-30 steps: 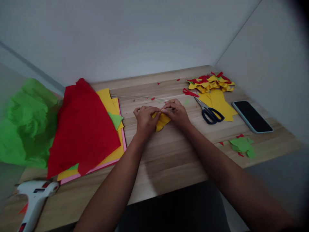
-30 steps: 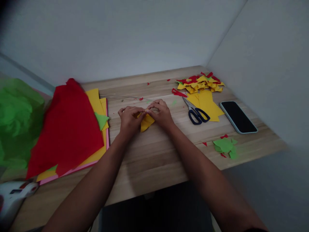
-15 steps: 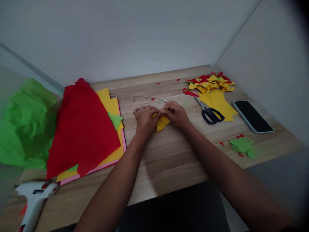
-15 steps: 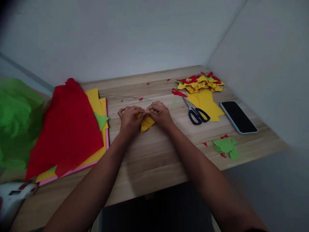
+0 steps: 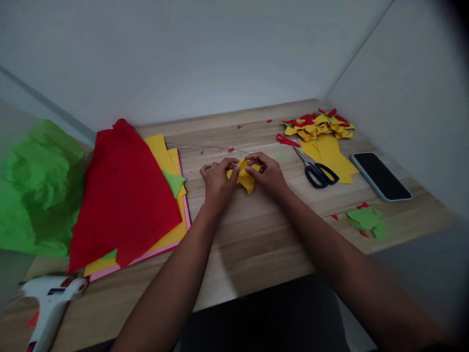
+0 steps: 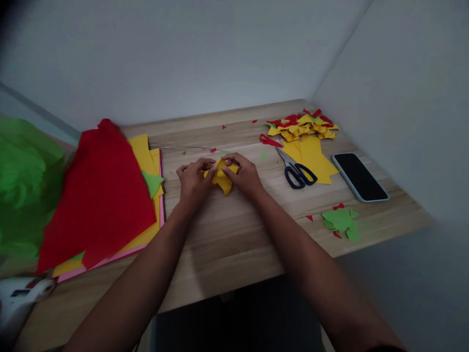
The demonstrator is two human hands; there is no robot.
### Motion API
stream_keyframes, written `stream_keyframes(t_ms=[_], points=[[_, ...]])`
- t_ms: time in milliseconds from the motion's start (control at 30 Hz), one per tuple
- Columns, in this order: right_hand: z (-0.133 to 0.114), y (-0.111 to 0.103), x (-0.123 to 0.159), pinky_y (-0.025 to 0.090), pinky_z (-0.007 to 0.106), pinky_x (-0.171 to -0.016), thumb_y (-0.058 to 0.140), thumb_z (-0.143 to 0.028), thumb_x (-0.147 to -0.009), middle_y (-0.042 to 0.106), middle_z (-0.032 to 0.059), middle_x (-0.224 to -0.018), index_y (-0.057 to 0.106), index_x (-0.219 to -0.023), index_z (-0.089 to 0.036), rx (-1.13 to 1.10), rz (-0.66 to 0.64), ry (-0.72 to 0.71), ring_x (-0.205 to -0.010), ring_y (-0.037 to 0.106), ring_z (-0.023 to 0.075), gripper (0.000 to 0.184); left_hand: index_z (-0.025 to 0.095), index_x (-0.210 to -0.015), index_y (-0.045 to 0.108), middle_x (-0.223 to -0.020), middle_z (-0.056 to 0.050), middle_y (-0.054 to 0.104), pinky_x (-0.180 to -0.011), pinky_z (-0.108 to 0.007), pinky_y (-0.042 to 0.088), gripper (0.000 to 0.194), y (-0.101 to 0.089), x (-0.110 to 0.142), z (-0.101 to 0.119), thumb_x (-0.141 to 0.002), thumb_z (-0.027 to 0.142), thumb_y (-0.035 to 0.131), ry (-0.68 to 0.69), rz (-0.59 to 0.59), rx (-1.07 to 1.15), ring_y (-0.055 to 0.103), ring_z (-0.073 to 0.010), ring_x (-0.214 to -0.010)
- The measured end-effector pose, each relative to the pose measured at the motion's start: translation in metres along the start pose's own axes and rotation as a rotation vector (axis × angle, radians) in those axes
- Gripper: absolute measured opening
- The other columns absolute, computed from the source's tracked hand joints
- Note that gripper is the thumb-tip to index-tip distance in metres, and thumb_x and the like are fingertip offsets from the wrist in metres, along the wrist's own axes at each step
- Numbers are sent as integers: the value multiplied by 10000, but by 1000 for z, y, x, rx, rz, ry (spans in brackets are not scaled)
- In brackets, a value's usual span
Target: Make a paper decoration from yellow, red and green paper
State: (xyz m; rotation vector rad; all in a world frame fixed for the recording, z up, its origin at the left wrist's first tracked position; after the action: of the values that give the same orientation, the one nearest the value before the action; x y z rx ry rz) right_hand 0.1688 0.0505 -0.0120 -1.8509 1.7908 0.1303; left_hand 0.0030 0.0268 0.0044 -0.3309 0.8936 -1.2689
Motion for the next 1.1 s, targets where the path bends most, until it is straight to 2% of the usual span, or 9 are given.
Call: stream_keyframes(t_ms=[133, 233, 333, 467, 567, 700, 900, 1000, 1100], points=[[6, 0, -2, 468, 278, -637, 672, -257, -742, 657, 36, -953, 607, -926, -217, 12, 32, 59, -803, 599, 174, 199, 267, -995, 659, -940, 6, 756, -981, -435, 297, 142, 2, -1, -3, -858, 262, 624, -49, 37, 76, 684, -202, -891], [9, -1, -4, 488, 310, -702, 694, -274, -709, 645, 24, -913, 572, -852, -224, 10, 16, 78, -810, 597, 183, 194, 254, -928, 668, -938, 12, 757, -981, -434, 315, 89, 3, -2, -5, -846, 247, 633, -44, 46, 106, 682, -191, -859], [8, -1, -5, 490, 332, -751, 691, -283, -720, 666, 23, -901, 598, -868, -222, 6, 3, 80, -802, 611, 182, 186, 263, -892, 701, -906, 18, 761, -985, -432, 342, 87, 4, -3, -5, -838, 238, 638, -26, 30, 123, 677, -194, -864], [9, -1, -6, 490, 345, -782, 681, -311, -735, 691, 50, -978, 652, -896, -219, 15, 20, 79, -868, 625, 198, 188, 272, -938, 737, -927, 0, 768, -946, -402, 414, 159, 5, -3, -5, -841, 229, 618, -16, 20, 158, 675, -195, -894], [10, 0, -6, 492, 342, -793, 667, -367, -768, 689, 41, -902, 655, -803, -215, -25, -30, 59, -861, 625, 198, 157, 267, -957, 745, -984, -20, 768, -922, -389, 446, 179, 6, -3, -7, -850, 248, 602, -22, 16, 155, 670, -205, -940], [8, 3, -6, 499, 319, -743, 674, -447, -798, 690, 25, -802, 671, -759, -208, -118, -108, 40, -780, 625, 182, 242, 265, -959, 742, -982, -28, 765, -897, -387, 464, 190, 7, -3, -9, -861, 269, 580, -42, 5, 143, 669, -213, -929], [3, 2, -6, 508, 315, -756, 681, -476, -805, 707, 16, -809, 692, -767, -209, -177, -89, 31, -785, 643, 181, 270, 280, -1006, 716, -964, -17, 765, -990, -419, 383, 205, 6, -1, -1, -831, 380, 680, -10, -37, 103, 670, -217, -933], [2, 2, -6, 510, 317, -764, 662, -471, -822, 706, 16, -810, 687, -762, -205, -180, -82, 32, -790, 647, 184, 273, 290, -1041, 685, -941, 7, 765, -1027, -441, 304, 235, 5, -1, 0, -818, 359, 712, 0, -33, 94, 679, -205, -921], [1, 2, -6, 510, 317, -764, 645, -464, -834, 700, 17, -797, 682, -761, -203, -162, -67, 37, -782, 640, 182, 274, 271, -989, 669, -942, 13, 761, -1017, -437, 281, 184, 4, -1, -1, -825, 344, 707, -2, -18, 104, 681, -196, -899]])
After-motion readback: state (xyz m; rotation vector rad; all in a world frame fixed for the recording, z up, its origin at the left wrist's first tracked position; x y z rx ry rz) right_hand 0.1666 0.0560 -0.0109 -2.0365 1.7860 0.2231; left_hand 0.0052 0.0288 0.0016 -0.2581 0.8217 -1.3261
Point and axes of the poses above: each hand's wrist, its own x-axis away from the middle knuckle, its own y-axis out of the palm, z = x × y, the point moved 3 cm from there along -x, towards the middle knuckle
